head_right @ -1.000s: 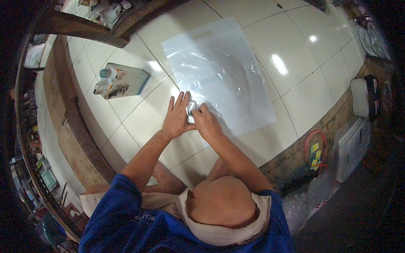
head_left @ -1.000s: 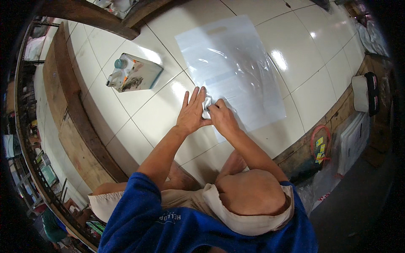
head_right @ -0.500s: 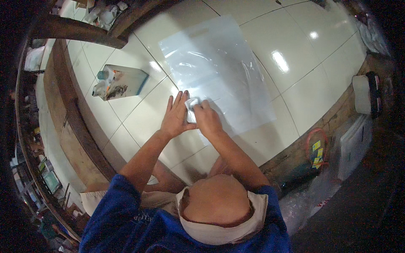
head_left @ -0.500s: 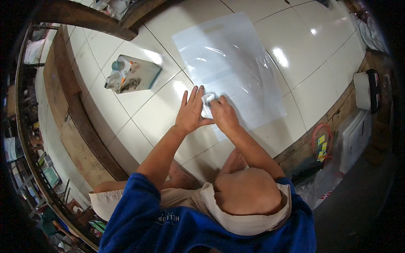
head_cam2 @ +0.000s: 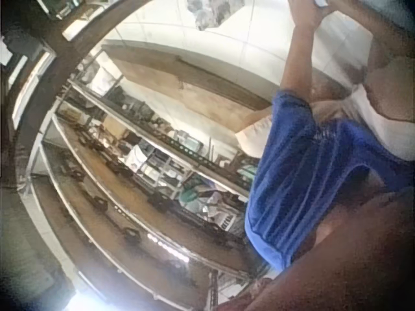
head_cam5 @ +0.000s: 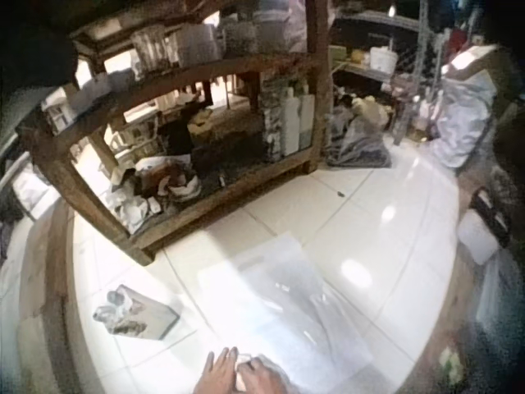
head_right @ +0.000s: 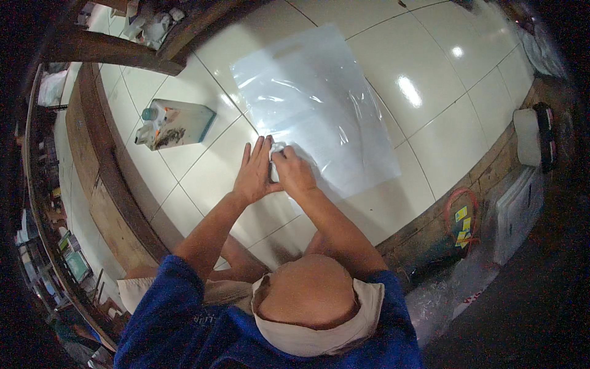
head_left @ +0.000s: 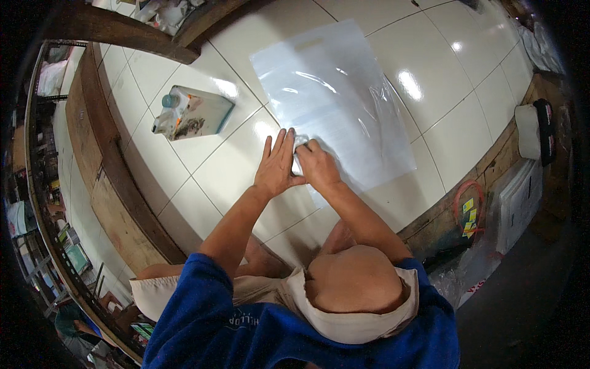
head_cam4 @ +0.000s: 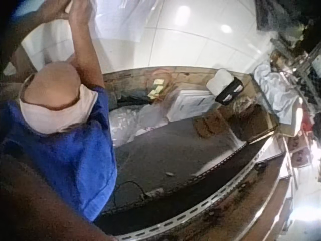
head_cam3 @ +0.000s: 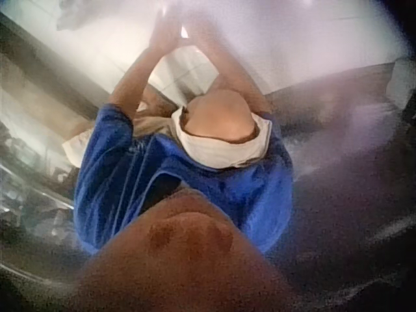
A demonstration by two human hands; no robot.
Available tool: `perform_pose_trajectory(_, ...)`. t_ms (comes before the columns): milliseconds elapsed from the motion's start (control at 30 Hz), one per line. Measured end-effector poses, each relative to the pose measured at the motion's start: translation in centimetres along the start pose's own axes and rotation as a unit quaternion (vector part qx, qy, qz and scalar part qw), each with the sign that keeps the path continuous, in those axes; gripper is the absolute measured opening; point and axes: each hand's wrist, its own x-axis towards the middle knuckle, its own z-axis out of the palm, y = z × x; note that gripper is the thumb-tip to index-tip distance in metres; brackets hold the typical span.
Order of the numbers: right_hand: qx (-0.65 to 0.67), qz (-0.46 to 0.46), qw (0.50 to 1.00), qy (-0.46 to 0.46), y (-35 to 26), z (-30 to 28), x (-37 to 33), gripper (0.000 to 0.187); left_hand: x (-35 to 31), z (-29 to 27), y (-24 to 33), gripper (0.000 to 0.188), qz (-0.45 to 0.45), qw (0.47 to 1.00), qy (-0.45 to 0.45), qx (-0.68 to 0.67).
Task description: The person moves printed plastic bags from a table to a shelf, then sits on the floor to wipe a plastic bag with a cloth and a liquid from a bottle. The person rubs the surface of the bag repeatedly to clean it.
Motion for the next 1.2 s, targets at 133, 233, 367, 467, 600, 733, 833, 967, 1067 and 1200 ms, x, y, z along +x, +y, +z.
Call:
perform_pose_trajectory(133, -0.094, -0.006, 0.978, 0.186, 8.2, -2.8, 3.5, 0.015, 0.4, -0.4, 0.2, 0.129, 0.018, 0.999, 0.02, -0.02)
perform_pose_trajectory(233, -0.025, 0.061, 0.974, 0.217, 13.3, -8.7, 4.8, 0.023, 0.3, -0.5, 0.3, 0.129, 0.008, 1.0, 0.011, -0.018)
perform_pose_trajectory(367, -0.038, 0.045, 0.977, 0.207, 12.4, -5.2, 3.8, 0.017, 0.8, -0.5, 0.3, 0.128, 0.013, 1.0, 0.014, -0.019)
perform_pose_trajectory(467, 0.004, -0.028, 0.999, 0.025, 2.6, 0.6, 1.9, 0.015, 0.2, 0.0, 0.0, 0.127, 0.0, 1.0, 0.006, -0.022)
perform_pose_trajectory(600, -0.013, -0.01, 0.996, 0.084, 3.3, -0.7, 4.8, 0.013, 0.3, -0.7, 0.3, 0.127, -0.001, 1.0, 0.005, -0.026)
perform_pose_trajectory(733, -0.078, 0.004, 0.959, 0.272, 13.0, -6.8, 8.8, 0.017, 0.4, -1.5, 0.7, 0.128, -0.002, 0.999, -0.028, -0.023)
perform_pose_trajectory(833, -0.021, 0.131, 0.967, 0.218, 12.2, -12.5, 8.7, 0.017, 0.3, -1.6, 0.6, 0.127, 0.0, 1.0, -0.023, -0.02)
perform_pose_trajectory(967, 0.051, -0.093, 0.957, 0.271, 10.9, -4.3, 5.7, 0.01, 0.2, -1.0, 0.2, 0.127, 0.016, 1.0, -0.011, -0.006)
perform_pose_trajectory(1067, 0.031, -0.06, 0.998, 0.02, 2.0, -0.3, 2.6, 0.01, 0.1, 0.1, -0.5, 0.129, 0.014, 1.0, -0.003, -0.027)
perform_pose_trajectory(1200, -0.031, -0.03, 0.997, 0.061, 2.7, -0.5, 6.1, 0.013, 0.2, -0.3, -0.1, 0.13, -0.008, 1.0, -0.01, -0.02)
